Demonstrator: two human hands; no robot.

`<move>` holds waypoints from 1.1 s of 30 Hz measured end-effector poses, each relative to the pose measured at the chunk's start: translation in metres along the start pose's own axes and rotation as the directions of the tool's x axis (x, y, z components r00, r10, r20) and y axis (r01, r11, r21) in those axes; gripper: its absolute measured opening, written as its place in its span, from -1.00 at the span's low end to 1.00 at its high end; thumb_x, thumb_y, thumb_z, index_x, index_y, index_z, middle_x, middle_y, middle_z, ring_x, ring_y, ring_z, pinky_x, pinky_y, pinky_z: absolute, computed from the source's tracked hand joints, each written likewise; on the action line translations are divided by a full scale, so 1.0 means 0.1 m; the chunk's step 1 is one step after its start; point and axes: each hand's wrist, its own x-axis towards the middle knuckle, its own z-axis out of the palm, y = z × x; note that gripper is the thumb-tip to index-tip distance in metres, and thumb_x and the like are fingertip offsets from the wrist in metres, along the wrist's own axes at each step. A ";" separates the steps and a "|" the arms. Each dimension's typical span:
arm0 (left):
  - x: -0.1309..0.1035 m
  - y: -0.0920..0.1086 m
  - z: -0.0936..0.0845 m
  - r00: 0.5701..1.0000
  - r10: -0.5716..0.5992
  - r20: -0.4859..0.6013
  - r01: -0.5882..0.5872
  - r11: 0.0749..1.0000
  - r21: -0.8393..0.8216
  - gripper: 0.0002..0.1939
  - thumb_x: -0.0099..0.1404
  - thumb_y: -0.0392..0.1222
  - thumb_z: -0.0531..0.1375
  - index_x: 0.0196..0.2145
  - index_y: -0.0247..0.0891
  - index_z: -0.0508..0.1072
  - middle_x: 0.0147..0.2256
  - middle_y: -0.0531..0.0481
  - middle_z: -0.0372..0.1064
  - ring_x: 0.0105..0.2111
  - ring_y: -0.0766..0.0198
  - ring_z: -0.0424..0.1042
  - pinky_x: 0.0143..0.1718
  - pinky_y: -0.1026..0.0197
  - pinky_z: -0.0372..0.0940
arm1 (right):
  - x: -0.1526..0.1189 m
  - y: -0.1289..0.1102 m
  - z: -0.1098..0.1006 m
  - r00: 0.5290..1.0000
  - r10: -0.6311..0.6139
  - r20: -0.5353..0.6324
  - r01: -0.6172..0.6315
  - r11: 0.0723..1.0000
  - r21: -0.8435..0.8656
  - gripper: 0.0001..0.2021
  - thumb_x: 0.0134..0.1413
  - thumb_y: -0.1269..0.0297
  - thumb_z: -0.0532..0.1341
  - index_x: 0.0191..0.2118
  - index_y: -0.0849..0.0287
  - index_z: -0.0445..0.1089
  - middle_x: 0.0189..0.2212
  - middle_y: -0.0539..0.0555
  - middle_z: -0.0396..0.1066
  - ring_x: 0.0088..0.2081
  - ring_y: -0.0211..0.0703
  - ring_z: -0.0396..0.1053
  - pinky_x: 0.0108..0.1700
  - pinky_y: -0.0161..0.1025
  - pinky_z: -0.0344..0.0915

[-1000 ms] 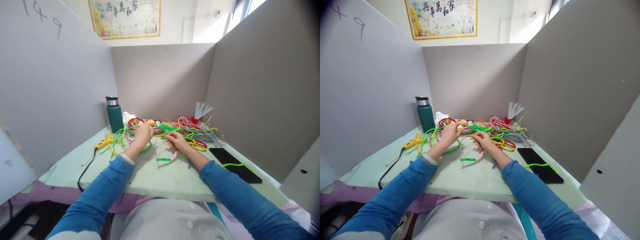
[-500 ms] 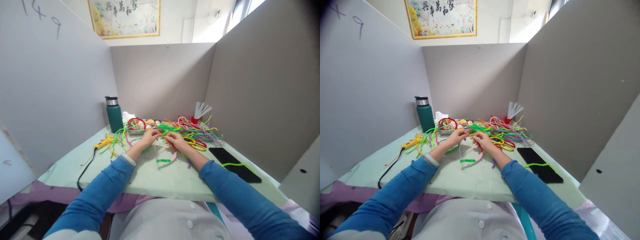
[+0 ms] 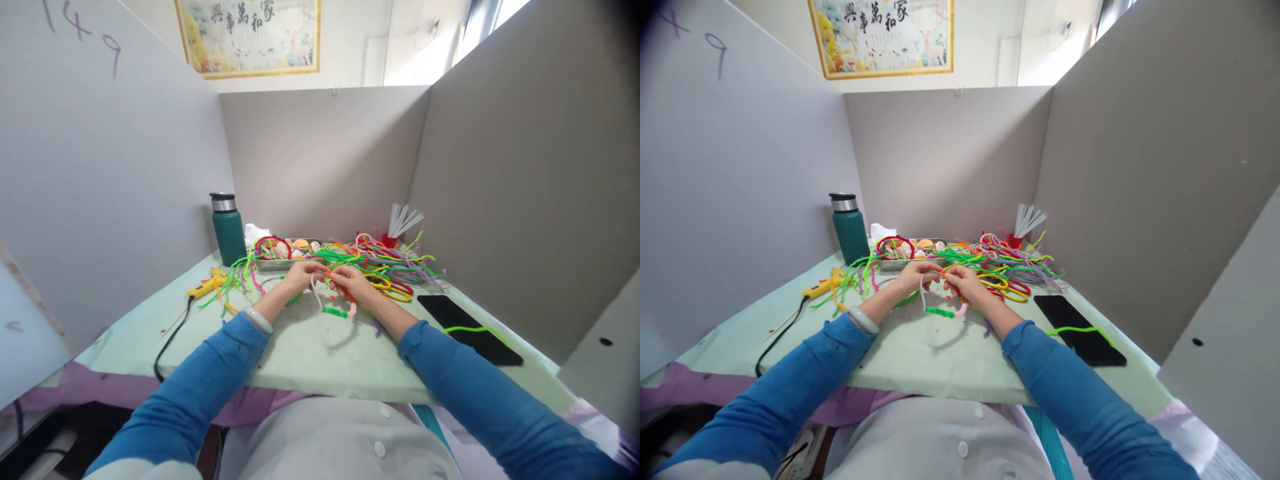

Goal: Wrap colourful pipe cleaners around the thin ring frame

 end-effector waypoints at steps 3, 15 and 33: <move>0.00 -0.01 -0.01 1.000 0.013 0.003 -0.013 1.000 0.004 -0.68 -0.03 -0.16 0.24 -0.30 -0.38 0.47 -0.55 0.03 0.34 -0.66 0.47 0.20 -0.65 0.37 0.18 | -0.02 -0.04 0.01 1.000 0.010 0.002 -0.010 1.000 0.006 -0.78 -0.13 0.15 0.22 -0.42 0.20 0.26 -0.59 -0.06 0.36 -0.72 -0.44 0.13 -0.72 -0.45 -0.04; 0.02 -0.04 -0.02 0.999 0.035 -0.002 -0.035 0.999 0.035 -0.71 -0.01 -0.18 0.24 -0.32 -0.39 0.49 -0.52 0.01 0.36 -0.68 0.48 0.20 -0.67 0.37 0.16 | -0.03 -0.09 0.05 1.000 0.005 -0.020 -0.005 1.000 0.005 -0.73 -0.13 0.10 0.21 -0.42 0.21 0.23 -0.61 -0.06 0.33 -0.74 -0.44 0.11 -0.73 -0.44 -0.02; -0.01 0.00 0.01 0.993 0.116 0.022 -0.117 0.990 0.079 -0.61 0.07 0.03 0.17 -0.33 -0.40 0.47 -0.59 0.05 0.27 -0.68 0.47 0.19 -0.64 0.37 0.17 | -0.06 -0.13 0.11 0.979 -0.171 -0.109 0.170 0.985 -0.023 -0.71 -0.08 0.11 0.18 -0.23 0.17 0.29 -0.62 -0.09 0.32 -0.72 -0.42 0.10 -0.69 -0.43 0.01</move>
